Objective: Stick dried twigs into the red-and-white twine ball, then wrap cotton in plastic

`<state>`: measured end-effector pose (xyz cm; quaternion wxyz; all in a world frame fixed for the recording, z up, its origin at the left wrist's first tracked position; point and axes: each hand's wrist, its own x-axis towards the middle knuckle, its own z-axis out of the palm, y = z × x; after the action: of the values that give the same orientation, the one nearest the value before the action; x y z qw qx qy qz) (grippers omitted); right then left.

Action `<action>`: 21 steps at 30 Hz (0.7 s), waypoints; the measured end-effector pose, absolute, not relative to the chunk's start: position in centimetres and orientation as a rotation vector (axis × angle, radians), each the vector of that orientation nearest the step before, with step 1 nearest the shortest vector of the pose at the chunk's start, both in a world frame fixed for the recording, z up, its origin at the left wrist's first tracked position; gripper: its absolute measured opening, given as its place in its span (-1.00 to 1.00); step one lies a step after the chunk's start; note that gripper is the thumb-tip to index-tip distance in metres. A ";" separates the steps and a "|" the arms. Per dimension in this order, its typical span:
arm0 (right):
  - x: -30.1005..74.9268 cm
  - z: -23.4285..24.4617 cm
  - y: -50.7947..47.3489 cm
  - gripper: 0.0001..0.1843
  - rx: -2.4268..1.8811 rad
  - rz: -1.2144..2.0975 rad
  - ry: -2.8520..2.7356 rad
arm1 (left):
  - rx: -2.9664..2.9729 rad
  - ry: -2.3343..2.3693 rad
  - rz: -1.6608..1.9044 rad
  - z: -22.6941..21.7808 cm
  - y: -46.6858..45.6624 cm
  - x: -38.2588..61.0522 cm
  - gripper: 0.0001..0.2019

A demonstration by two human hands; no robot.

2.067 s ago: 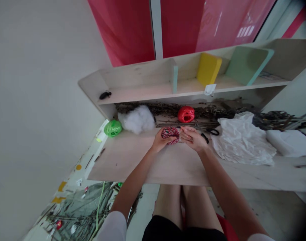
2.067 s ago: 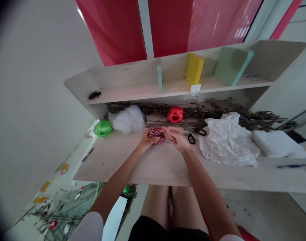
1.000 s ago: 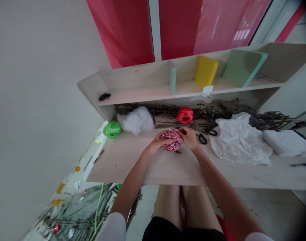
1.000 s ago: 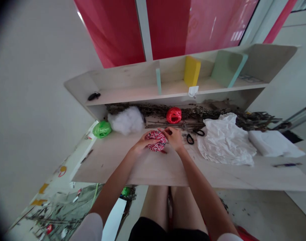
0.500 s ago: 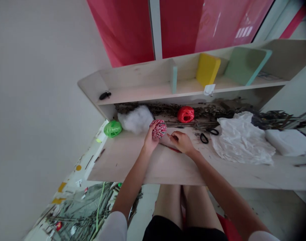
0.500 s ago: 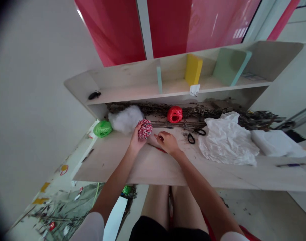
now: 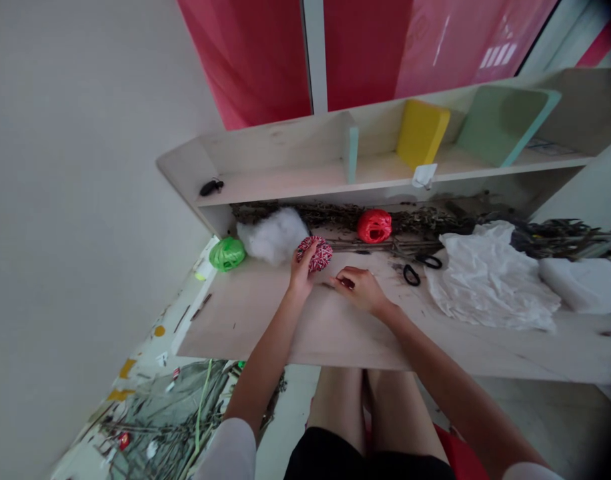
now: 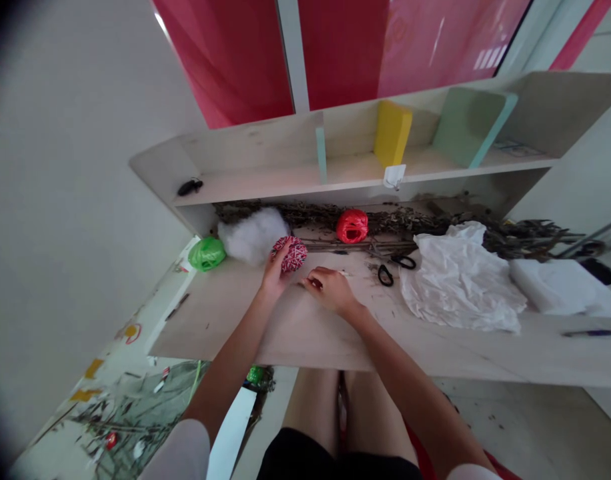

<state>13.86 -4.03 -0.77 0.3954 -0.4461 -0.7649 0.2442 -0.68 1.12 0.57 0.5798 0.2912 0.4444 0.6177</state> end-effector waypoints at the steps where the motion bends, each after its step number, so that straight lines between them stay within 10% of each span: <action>1: 13.8 -0.6 -4.1 -0.56 -1.119 0.662 -1.900 | 0.710 1.087 1.479 0.4 1.1 -0.5 -0.47; 21: 16.3 2.0 -3.0 -0.48 -0.854 1.411 -1.014 | 1.283 0.930 1.255 1.2 -1.0 0.5 -0.24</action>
<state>16.32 -3.03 2.00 0.5668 -0.3636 -0.4313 0.6004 0.46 -1.04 1.20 0.5311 0.5377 0.3900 0.5260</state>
